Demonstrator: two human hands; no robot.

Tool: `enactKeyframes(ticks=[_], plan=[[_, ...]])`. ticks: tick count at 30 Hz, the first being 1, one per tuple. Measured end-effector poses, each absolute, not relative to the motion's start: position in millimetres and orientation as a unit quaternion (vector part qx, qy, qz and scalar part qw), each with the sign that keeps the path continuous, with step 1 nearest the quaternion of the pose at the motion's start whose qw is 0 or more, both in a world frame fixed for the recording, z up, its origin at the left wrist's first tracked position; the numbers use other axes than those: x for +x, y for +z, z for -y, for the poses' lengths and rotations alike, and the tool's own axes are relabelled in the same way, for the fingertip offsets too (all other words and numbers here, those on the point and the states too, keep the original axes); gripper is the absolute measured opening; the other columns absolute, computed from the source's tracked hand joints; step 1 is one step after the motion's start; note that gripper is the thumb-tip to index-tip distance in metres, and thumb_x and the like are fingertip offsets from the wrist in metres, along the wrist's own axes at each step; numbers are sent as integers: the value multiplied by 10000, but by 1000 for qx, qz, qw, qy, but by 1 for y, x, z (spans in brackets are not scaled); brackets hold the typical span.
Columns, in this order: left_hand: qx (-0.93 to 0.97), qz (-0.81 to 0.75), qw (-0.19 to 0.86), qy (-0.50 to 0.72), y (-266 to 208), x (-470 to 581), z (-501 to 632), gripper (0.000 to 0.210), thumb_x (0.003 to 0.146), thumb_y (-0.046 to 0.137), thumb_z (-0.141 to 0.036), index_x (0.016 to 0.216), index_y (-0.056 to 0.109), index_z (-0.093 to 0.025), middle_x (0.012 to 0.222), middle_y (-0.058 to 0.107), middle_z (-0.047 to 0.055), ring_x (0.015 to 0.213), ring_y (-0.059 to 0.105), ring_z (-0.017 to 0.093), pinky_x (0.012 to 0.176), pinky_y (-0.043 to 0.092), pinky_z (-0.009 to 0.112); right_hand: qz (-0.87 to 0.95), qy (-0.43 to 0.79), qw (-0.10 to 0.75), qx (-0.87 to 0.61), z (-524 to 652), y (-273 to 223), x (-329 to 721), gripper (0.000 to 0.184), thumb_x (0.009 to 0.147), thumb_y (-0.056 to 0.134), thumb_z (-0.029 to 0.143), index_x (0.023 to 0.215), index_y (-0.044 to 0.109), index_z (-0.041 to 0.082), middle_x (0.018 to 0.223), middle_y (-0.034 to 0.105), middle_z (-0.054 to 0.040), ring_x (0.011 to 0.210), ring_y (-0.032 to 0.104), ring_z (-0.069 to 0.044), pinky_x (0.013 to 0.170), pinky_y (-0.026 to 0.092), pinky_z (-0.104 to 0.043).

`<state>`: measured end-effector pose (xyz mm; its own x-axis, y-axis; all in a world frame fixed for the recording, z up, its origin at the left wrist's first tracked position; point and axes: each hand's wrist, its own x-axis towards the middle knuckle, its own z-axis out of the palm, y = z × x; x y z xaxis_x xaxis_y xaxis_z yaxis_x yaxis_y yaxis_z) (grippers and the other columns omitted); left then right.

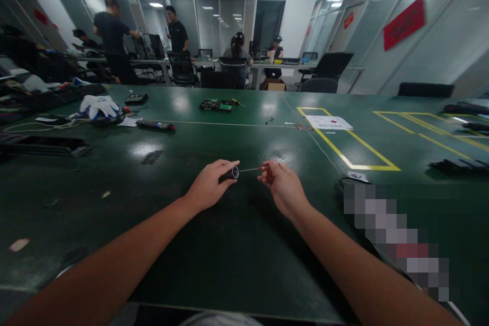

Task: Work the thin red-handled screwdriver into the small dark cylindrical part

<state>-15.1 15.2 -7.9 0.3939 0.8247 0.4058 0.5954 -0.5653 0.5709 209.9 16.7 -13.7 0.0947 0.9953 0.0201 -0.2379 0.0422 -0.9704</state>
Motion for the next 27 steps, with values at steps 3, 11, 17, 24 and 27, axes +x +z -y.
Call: enactKeyframes(ticks=[3, 11, 17, 24, 27], plan=[[835, -435, 148, 303, -6, -16, -19, 461, 950, 619, -196, 1408, 599, -249, 1295, 657, 80, 1200, 602, 242, 1069, 450, 452, 351, 580, 573, -461, -26, -17, 218, 290, 836, 686, 505, 768, 642, 226, 614, 560, 12, 536, 513, -151, 713, 570, -392], [822, -447, 192, 295, -14, -17, -21, 423, 925, 649, -186, 1347, 649, -219, 1269, 666, 89, 1154, 624, 232, 1048, 470, 422, 391, 481, 613, -490, -22, -15, 217, 282, 825, 716, 497, 796, 679, 218, 741, 648, -29, 660, 584, -170, 644, 529, -330], [815, -461, 193, 292, -12, -14, -16, 391, 897, 695, -213, 1286, 667, -200, 1230, 668, 90, 1125, 632, 242, 1019, 496, 415, 388, 432, 639, -504, -23, -13, 218, 282, 834, 696, 507, 831, 678, 225, 756, 655, -27, 675, 591, -173, 625, 506, -323], [840, -446, 175, 254, -8, -11, -9, 390, 938, 564, -133, 1321, 616, -187, 1338, 610, 101, 1190, 604, 252, 1052, 489, 425, 397, 421, 649, -495, -21, -11, 218, 270, 848, 676, 501, 861, 679, 232, 769, 657, -21, 685, 596, -169, 647, 502, -324], [850, -445, 165, 228, -8, -7, -4, 430, 952, 477, -112, 1363, 590, -169, 1349, 598, 114, 1212, 582, 257, 1059, 476, 425, 405, 416, 646, -495, -20, -11, 217, 275, 848, 673, 511, 867, 680, 237, 761, 653, -18, 689, 598, -174, 657, 501, -329]])
